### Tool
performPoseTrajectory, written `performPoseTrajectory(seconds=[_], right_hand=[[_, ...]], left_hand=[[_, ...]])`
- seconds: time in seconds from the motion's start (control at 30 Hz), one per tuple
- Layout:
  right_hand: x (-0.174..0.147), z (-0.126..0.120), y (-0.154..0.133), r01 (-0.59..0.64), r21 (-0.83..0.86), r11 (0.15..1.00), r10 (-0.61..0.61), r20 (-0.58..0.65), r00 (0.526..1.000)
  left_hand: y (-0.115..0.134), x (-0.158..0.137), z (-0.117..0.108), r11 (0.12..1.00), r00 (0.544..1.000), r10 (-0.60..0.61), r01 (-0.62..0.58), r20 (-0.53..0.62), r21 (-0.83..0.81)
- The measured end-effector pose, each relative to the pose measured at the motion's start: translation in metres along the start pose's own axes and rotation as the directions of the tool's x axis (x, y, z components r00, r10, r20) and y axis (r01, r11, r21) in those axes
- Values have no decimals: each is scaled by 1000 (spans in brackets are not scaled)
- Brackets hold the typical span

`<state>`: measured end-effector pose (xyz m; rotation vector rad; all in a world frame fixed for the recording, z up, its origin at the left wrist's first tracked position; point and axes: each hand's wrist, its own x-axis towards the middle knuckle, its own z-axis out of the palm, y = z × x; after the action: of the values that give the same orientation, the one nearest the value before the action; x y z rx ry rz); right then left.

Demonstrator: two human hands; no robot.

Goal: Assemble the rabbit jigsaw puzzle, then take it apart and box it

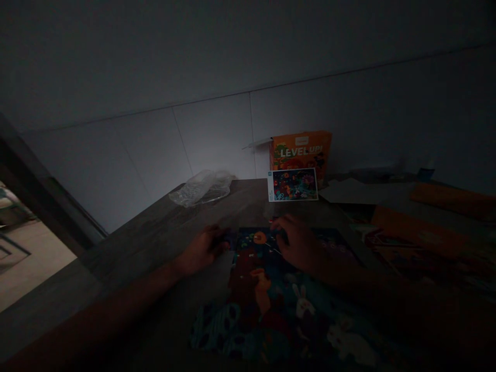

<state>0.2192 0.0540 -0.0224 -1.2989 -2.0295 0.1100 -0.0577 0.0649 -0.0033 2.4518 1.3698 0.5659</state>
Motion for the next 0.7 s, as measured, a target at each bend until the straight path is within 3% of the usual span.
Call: performPoseTrajectory(seconds=[0.17,0.33,0.7], right_hand=[[-2,0,-3,8,-19,1000,-7,23,1000],[-1,0,-4,0,-4,1000,0,30,1000],[-2,2,-2,19,-17,1000,-18,21,1000]], left_hand=[[-4,-1,-1,988,997,73,-72,2,-139],[-5,-2,-10,967,971,195,-167,136,-192],[-4,-5,-9,913,983,125,-59,138,-404]])
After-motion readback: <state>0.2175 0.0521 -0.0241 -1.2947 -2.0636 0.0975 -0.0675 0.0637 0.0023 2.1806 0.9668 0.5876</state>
